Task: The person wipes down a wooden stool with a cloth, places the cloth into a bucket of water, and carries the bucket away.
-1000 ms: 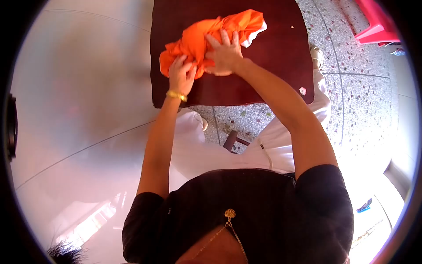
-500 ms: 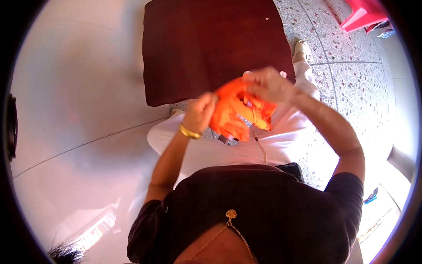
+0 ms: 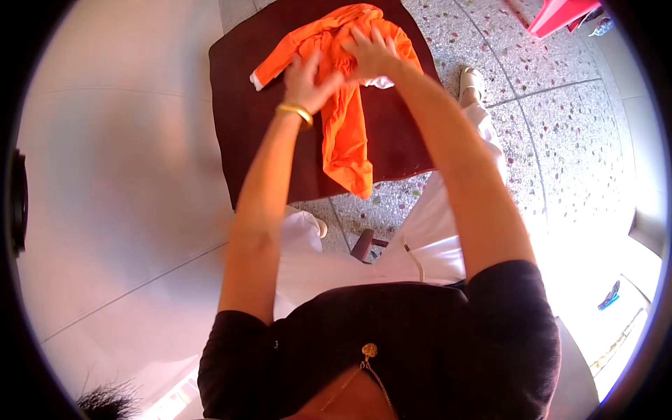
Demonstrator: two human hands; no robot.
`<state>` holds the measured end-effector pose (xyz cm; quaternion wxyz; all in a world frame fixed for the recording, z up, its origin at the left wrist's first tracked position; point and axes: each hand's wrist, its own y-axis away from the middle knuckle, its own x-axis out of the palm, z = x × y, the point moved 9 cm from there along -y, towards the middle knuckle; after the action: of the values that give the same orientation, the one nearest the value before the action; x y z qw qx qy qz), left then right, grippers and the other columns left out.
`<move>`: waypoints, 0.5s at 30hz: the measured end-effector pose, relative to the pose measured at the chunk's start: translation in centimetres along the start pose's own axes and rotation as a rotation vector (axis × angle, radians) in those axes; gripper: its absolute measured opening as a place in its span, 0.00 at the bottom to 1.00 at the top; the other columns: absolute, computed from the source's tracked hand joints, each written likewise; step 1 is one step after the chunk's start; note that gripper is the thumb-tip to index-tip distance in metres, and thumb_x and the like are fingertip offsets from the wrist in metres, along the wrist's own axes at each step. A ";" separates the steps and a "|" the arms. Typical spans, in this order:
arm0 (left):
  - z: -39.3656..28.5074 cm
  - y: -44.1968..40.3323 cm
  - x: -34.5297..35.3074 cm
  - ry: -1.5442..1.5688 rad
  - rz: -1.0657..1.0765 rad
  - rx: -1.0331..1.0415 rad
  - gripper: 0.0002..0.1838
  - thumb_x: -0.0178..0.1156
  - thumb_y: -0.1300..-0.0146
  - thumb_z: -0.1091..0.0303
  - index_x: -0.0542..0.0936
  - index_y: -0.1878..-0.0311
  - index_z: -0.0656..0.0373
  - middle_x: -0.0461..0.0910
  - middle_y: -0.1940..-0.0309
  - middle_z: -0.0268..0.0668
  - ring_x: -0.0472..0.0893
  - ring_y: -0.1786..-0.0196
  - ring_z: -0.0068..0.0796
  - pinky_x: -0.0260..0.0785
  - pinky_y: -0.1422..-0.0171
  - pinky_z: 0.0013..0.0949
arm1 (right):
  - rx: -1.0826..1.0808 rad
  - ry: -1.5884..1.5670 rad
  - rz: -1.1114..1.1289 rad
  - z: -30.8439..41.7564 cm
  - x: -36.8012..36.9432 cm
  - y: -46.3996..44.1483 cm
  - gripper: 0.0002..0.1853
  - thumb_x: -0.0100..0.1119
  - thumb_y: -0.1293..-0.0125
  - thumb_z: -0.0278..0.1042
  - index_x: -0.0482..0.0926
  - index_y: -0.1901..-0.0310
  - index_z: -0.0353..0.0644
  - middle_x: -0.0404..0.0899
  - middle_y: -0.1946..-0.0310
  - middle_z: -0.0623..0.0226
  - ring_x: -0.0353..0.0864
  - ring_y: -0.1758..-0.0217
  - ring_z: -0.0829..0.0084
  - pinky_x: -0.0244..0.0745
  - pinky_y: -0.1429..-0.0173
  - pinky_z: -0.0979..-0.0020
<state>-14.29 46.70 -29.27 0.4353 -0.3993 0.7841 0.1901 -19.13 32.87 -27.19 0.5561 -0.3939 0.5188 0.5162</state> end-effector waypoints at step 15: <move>-7.4 24.6 -0.3 0.088 0.327 0.242 0.19 0.64 0.44 0.60 0.77 0.50 0.56 0.74 0.58 0.42 0.78 0.59 0.45 0.73 0.57 0.42 | -0.593 -0.485 -0.084 6.7 2.5 24.6 0.11 0.62 0.45 0.38 0.77 0.62 0.44 0.75 0.51 0.65 0.69 0.46 0.59 0.67 0.46 0.58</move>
<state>-37.62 57.05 -26.19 0.4088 -0.2193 0.8739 0.1449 -42.38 43.66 -26.25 0.5454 -0.4251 0.1838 0.6986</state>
